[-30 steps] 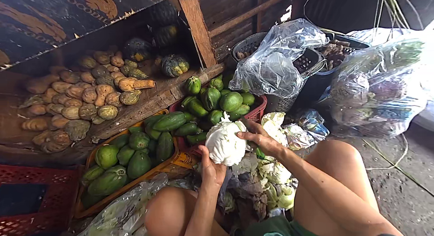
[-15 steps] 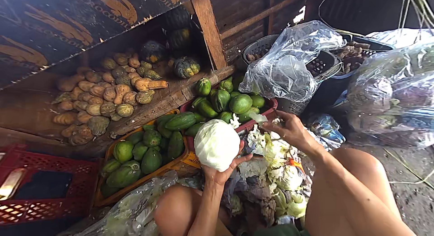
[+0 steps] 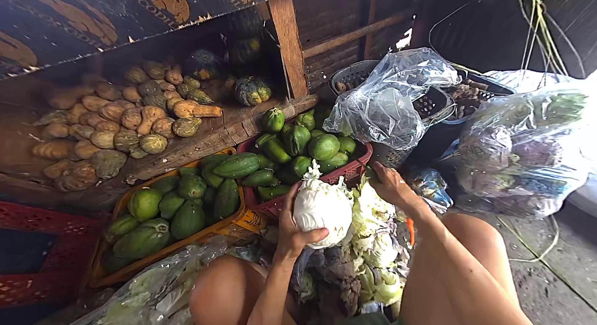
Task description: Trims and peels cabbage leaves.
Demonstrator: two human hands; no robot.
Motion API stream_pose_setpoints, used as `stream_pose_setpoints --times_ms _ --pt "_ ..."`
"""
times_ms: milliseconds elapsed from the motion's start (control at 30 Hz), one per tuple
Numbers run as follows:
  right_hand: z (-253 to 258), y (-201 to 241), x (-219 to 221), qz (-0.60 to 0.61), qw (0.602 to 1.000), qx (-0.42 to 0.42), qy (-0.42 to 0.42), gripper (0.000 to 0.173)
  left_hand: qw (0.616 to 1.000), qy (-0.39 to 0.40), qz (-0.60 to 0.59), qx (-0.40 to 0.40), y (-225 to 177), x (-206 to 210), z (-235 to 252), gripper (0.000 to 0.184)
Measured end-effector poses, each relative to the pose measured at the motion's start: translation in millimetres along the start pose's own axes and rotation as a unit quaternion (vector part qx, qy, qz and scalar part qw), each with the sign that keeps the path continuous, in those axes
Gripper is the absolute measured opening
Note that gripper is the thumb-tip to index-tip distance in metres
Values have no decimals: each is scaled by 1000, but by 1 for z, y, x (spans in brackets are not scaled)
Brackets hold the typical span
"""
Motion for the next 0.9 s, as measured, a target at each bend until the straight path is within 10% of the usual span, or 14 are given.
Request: stream_pose_setpoints --times_ms 133,267,333,433,600,733,900 --pt "-10 15 62 424 887 137 119 41 977 -35 204 57 -1 4 -2 126" --pt "-3 -2 132 568 756 165 281 60 918 -23 388 78 1 6 -4 127" --pt "-1 -3 147 635 705 149 277 61 951 5 296 88 -3 -2 1 120" --pt "-8 10 135 691 677 178 182 66 998 -59 -2 38 -7 -22 8 94" --pt "-19 41 105 697 709 102 40 53 922 -147 -256 -251 9 17 -4 58" --pt "-16 23 112 606 786 30 -119 38 944 -72 -201 -250 17 20 -12 96" --pt "-22 -2 127 756 649 -25 -81 48 994 83 -58 -49 15 25 -5 135"
Point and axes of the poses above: each hand's wrist, its own z-axis towards the middle knuckle, its own x-axis out of the palm, y = z × x, the point moved 4 cm from there along z, towards the middle knuckle, and after that the axes turned 1 degree about -x, right-handed, at the moved point
